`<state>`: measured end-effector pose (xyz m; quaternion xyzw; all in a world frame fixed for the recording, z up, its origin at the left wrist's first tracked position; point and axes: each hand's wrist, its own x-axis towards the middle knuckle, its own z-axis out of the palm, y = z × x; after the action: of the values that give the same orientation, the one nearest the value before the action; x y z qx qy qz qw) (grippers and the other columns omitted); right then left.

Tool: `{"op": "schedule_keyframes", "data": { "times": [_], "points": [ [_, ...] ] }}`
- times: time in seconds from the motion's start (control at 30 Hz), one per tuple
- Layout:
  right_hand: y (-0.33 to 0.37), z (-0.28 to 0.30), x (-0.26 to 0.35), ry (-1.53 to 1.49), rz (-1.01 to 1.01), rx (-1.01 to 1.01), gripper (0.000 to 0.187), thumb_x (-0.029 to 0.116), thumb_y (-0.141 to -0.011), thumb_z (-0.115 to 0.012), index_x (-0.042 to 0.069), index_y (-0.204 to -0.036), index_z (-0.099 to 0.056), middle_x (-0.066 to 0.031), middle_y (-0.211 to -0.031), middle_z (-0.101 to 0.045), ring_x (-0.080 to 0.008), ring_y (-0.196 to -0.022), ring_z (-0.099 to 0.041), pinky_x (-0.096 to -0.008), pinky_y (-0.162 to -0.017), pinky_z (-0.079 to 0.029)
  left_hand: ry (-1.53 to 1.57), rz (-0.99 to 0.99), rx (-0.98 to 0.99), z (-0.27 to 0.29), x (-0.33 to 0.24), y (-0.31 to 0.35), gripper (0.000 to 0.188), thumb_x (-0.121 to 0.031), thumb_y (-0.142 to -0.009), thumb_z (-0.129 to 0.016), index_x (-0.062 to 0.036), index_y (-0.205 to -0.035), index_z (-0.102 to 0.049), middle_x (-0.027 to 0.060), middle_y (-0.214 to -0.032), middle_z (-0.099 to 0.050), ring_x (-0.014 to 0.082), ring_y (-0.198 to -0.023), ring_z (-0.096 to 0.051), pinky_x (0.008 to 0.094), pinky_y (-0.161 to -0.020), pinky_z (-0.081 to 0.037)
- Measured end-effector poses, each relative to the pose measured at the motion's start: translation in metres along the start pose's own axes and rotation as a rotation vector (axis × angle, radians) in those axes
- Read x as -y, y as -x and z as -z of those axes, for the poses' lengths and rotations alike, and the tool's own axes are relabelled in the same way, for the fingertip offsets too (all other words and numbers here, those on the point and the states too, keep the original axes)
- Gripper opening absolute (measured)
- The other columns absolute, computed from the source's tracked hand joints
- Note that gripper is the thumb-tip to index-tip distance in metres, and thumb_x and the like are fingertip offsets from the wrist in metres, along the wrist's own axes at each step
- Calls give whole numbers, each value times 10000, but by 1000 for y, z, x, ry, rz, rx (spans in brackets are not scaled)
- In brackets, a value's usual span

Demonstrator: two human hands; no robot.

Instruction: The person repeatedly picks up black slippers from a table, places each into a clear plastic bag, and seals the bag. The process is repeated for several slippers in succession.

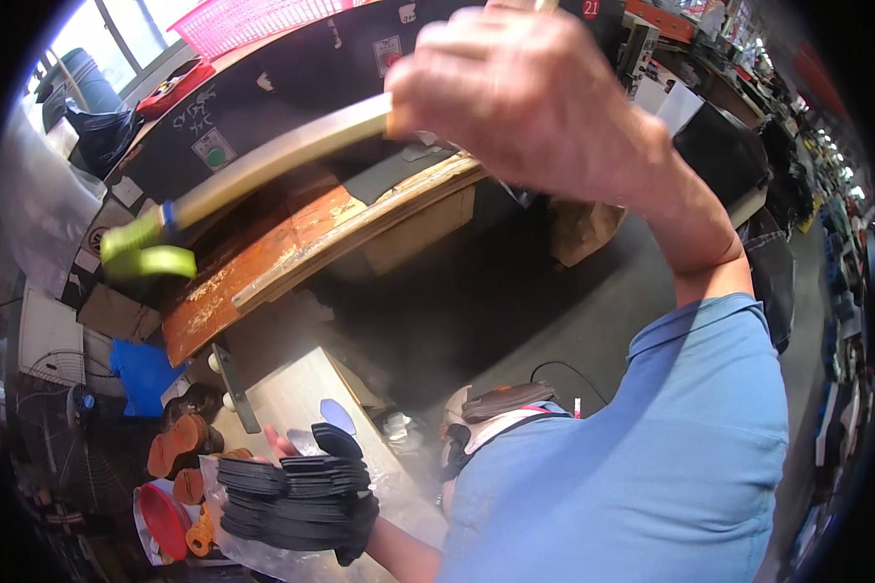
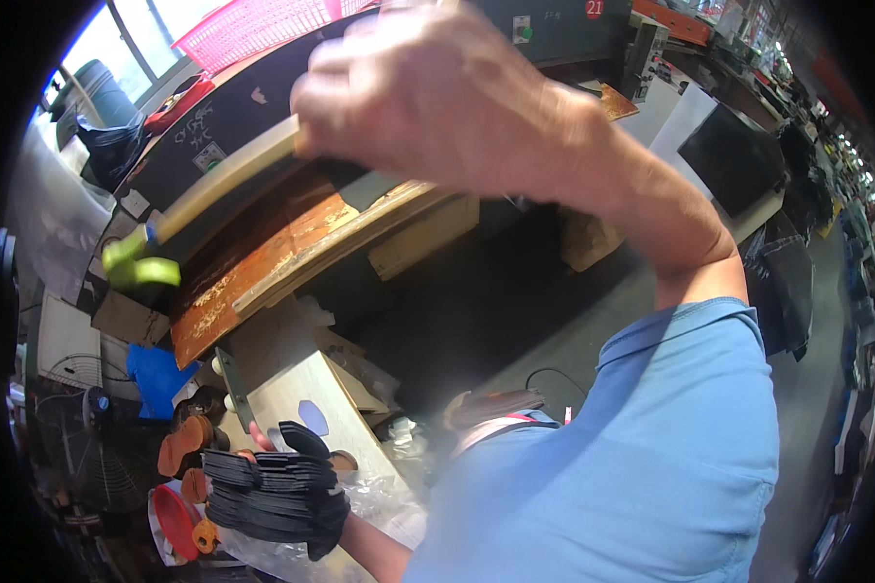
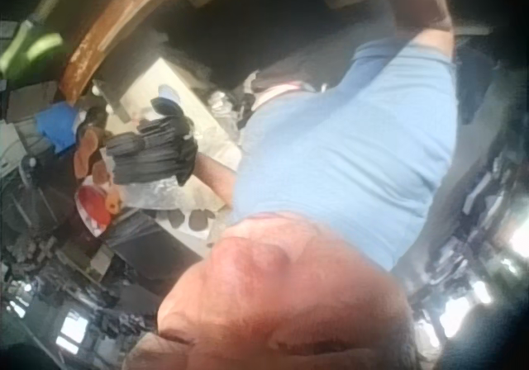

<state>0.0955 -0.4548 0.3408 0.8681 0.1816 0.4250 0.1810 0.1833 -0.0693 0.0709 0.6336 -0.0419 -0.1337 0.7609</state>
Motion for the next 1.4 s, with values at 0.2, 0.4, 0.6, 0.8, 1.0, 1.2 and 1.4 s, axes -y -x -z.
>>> {"op": "schedule_keyframes", "data": {
  "times": [0.2, 0.4, 0.6, 0.8, 1.0, 1.2, 1.4],
  "points": [
    [18, -31, 53, -525, 242, 423, 156, 262, -917, -721, 132, -940, -638, -30, -837, -564, -230, -801, -606, -416, -807, -469, 824, 177, 574, 6, -19, -8, 534, -315, -1044, -518, 1, -1473, -488, 156, -1488, -549, 296, -1324, -569, 374, -1126, -440],
    [-8, -76, 89, -769, 351, 1051, 301, 336, -814, -822, 87, -964, -740, -45, -853, -688, -227, -828, -664, -413, -874, -434, 844, -69, 205, 35, 13, 46, 700, -353, -941, -632, 10, -1504, -431, 163, -1478, -547, 283, -1333, -561, 375, -1132, -433],
    [-58, -175, 210, -1642, 157, 1436, 726, 424, -1006, -635, -32, -1528, -419, -242, -1435, -578, -285, -1341, -549, -371, -1155, -404, 903, -236, 189, 35, 52, 92, 890, -392, -837, -745, 19, -1535, -375, 170, -1468, -545, 270, -1341, -553, 375, -1138, -425],
    [-82, -219, 332, -1820, 535, 1553, 498, 264, -856, -734, -58, -1221, -632, -169, -1061, -730, -204, -941, -649, -368, -877, -532, 866, -284, -61, 29, 49, 130, 1129, -439, -686, -862, 41, -1556, -326, 174, -1458, -545, 255, -1344, -552, 375, -1141, -423],
    [-129, -222, 372, -1748, 738, 1466, 347, 99, -951, -693, -38, -1258, -609, -81, -982, -711, -156, -927, -668, -309, -823, -549, 990, -244, -649, 19, 44, 205, 1159, -447, -660, -871, 52, -1552, -325, 170, -1453, -548, 255, -1334, -559, 385, -1129, -438],
    [-128, -160, 359, -1643, 827, 1408, 348, 163, -857, -854, -6, -1108, -681, -69, -879, -723, -171, -803, -716, -328, -705, -571, 869, -768, -1099, 8, 92, 317, 1126, -448, -678, -869, 47, -1543, -345, 169, -1445, -550, 266, -1330, -557, 394, -1123, -443],
    [-58, -89, 401, -1391, 1514, 1097, 212, 128, -842, -824, 63, -1002, -701, -89, -820, -731, -266, -730, -728, -353, -663, -559, 835, -959, -1337, -49, 138, 400, 1092, -449, -696, -866, 42, -1533, -365, 169, -1438, -552, 278, -1327, -555, 403, -1116, -449]
  ]
}}
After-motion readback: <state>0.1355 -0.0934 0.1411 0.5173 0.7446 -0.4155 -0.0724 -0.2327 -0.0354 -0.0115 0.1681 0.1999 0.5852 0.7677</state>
